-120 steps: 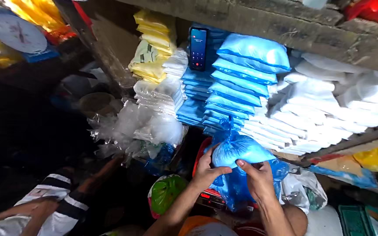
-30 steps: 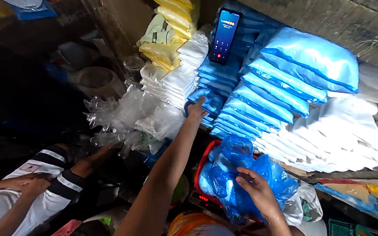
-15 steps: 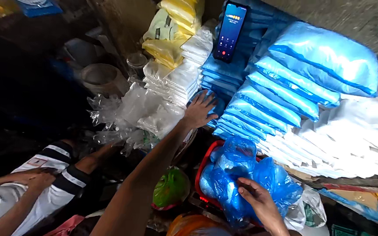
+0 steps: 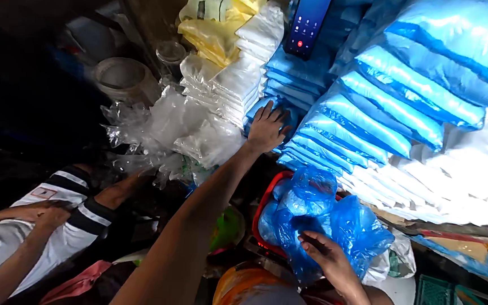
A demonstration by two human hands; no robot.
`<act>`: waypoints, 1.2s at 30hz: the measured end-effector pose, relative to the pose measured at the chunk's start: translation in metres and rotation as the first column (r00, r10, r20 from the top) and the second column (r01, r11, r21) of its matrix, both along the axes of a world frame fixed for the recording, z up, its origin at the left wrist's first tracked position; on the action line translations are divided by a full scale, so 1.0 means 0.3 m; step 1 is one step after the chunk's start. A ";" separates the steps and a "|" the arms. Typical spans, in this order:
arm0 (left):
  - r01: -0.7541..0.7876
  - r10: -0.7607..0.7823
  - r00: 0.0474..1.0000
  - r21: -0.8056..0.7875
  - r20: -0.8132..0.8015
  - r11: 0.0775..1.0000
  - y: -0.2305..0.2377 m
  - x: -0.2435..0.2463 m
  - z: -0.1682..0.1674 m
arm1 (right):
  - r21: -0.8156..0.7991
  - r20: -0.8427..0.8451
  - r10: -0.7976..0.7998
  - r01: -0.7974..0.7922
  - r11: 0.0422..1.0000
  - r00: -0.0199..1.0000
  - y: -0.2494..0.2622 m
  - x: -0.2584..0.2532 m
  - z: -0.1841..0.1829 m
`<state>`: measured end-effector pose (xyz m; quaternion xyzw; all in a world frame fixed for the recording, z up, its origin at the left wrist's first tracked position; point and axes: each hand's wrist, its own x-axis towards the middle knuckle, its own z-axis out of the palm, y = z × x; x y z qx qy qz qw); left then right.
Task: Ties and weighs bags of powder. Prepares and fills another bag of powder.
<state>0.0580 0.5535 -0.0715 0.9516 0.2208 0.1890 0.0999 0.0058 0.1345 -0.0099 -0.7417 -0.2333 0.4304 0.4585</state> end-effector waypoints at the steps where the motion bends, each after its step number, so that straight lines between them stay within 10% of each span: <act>1: 0.009 -0.010 0.999 -0.010 -0.038 1.000 -0.006 -0.002 0.015 | 0.000 0.006 0.012 -0.012 1.000 1.000 0.004 -0.003 0.018; 16: 0.048 -0.072 0.981 -0.134 -0.180 0.990 -0.040 0.002 0.138 | 0.079 0.130 -0.198 0.189 0.979 0.972 -0.194 -0.004 0.033; 21: 0.006 0.082 0.968 -0.346 0.238 0.938 -0.291 -0.209 0.148 | 0.129 0.360 -0.477 0.464 0.876 0.802 -0.309 -0.011 -0.031; 26: -0.083 0.118 0.992 -0.921 -0.040 0.381 -0.587 -0.231 0.024 | 0.141 0.409 -0.535 0.528 0.837 0.739 -0.254 -0.024 -0.038; 28: -0.038 0.160 0.987 -0.954 0.010 0.297 -0.622 -0.164 0.022 | 0.171 0.431 -0.483 0.456 0.873 0.763 -0.196 -0.024 -0.034; 36: 0.329 -0.210 0.943 -0.629 0.258 0.705 -0.746 -0.245 0.349 | 0.188 0.416 -0.447 0.405 0.894 0.792 0.016 0.055 0.020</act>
